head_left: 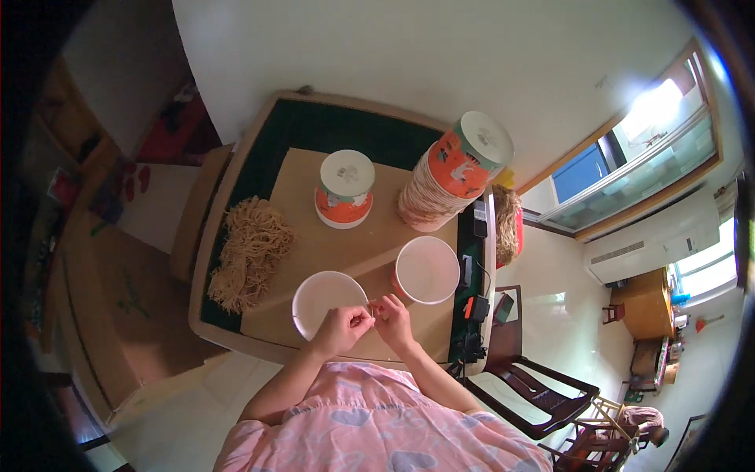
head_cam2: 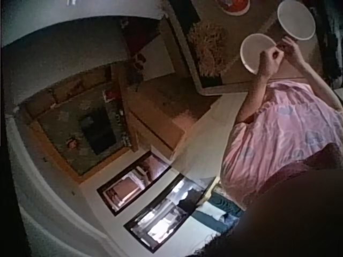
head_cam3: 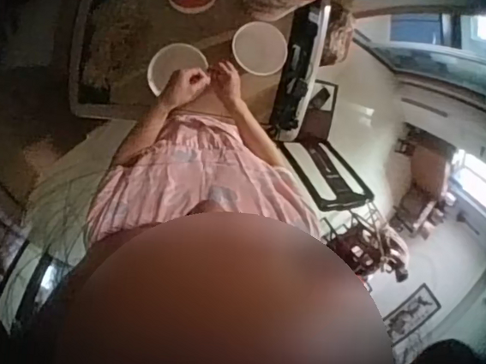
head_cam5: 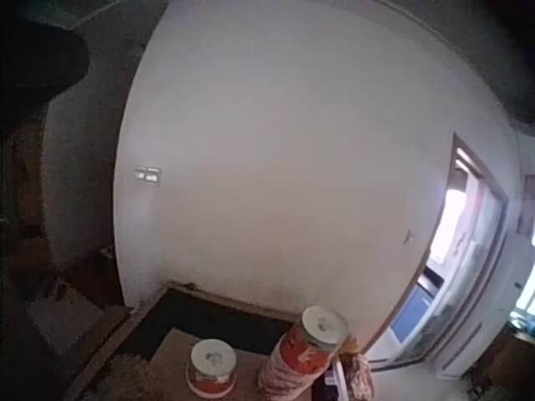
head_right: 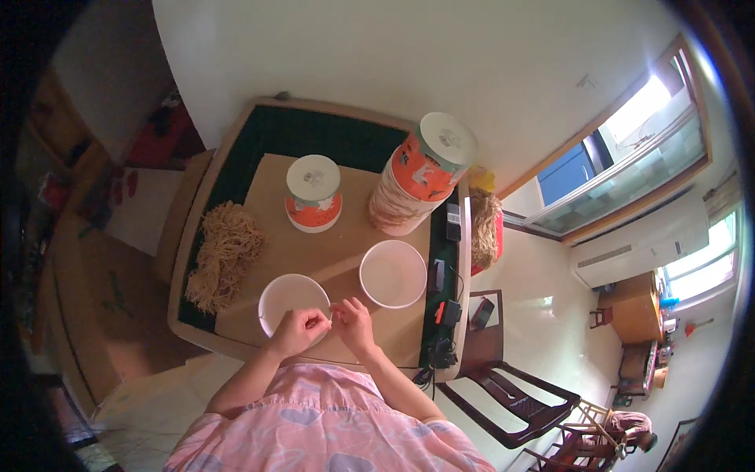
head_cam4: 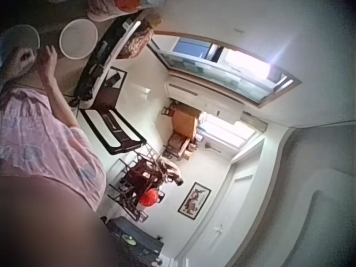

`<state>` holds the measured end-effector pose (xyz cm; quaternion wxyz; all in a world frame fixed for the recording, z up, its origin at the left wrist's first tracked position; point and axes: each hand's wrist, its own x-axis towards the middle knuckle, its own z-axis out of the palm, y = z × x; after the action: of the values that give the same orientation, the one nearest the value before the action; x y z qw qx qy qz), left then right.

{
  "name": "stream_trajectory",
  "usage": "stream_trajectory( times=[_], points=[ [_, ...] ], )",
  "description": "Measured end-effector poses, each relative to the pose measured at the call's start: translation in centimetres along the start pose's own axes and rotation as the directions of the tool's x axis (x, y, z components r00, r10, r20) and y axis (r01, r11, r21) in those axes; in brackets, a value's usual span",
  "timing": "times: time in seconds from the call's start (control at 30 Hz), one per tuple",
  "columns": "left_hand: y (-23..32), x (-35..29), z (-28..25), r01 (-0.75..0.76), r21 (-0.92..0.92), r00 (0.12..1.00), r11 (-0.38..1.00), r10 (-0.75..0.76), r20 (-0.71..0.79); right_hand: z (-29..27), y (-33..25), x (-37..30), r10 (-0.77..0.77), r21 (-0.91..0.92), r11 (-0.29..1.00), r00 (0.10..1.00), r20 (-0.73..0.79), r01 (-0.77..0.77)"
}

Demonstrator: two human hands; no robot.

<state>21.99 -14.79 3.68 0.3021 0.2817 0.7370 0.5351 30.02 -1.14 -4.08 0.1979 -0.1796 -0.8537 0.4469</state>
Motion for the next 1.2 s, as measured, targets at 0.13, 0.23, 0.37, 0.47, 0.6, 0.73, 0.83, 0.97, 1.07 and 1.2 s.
stream_trajectory(
  times=[0.13, 0.23, 0.37, 0.47, 0.6, 0.73, 0.83, 0.97, 1.07, 1.2],
  points=[
    [-0.4, -0.2, 0.2, -0.001, -0.062, 1.000, 0.998, 0.002, 0.004, 0.2, 0.1, 0.0, 0.134, 0.096, 0.985, 0.985, 0.106, -0.145],
    [-0.4, -0.1, 0.3, 0.006, -0.092, 1.000, 0.996, -0.007, -0.003, 0.3, -0.1, 0.2, 0.057, 0.042, 0.997, 0.998, 0.024, -0.058],
    [-0.3, -0.1, -1.3, -0.136, 0.068, 0.991, 0.988, 0.136, 0.002, -0.2, -1.0, 1.2, -0.267, -0.013, 0.964, 0.962, -0.064, 0.267],
    [-3.3, 0.0, -2.2, -0.144, 0.220, 0.972, 0.965, 0.179, -0.149, 0.2, -0.3, 1.0, 0.129, 0.327, 0.936, 0.991, 0.034, -0.133],
    [-5.8, -0.4, -4.4, -0.014, 0.311, 0.935, 0.950, 0.122, -0.333, 0.6, 1.4, 1.5, 0.238, 0.261, 0.939, 0.971, -0.032, -0.222],
    [-11.5, -0.8, -5.4, 0.123, 0.231, 0.945, 0.965, -0.042, -0.325, 1.4, 2.8, 1.1, 0.269, 0.094, 0.958, 0.962, 0.044, -0.272],
    [-12.5, -0.4, -5.8, 0.222, 0.012, 0.942, 0.975, -0.211, -0.262, 1.9, 4.0, 1.0, 0.438, 0.100, 0.878, 0.870, 0.227, -0.468],
    [-14.9, 0.3, -5.4, 0.406, -0.243, 0.892, 0.881, -0.440, -0.105, 2.2, 4.8, 1.0, 0.636, 0.126, 0.673, 0.657, 0.404, -0.728],
    [-24.4, -0.8, -4.4, 0.519, -0.364, 0.809, 0.773, -0.582, -0.083, 4.2, 9.5, -0.9, 0.518, 0.118, 0.732, 0.661, 0.542, -0.671],
    [-23.1, -1.2, -3.1, 0.708, -0.341, 0.699, 0.618, -0.681, 0.218, 2.3, 6.1, -0.6, 0.507, 0.096, 0.645, 0.519, 0.688, -0.758]
  ],
)
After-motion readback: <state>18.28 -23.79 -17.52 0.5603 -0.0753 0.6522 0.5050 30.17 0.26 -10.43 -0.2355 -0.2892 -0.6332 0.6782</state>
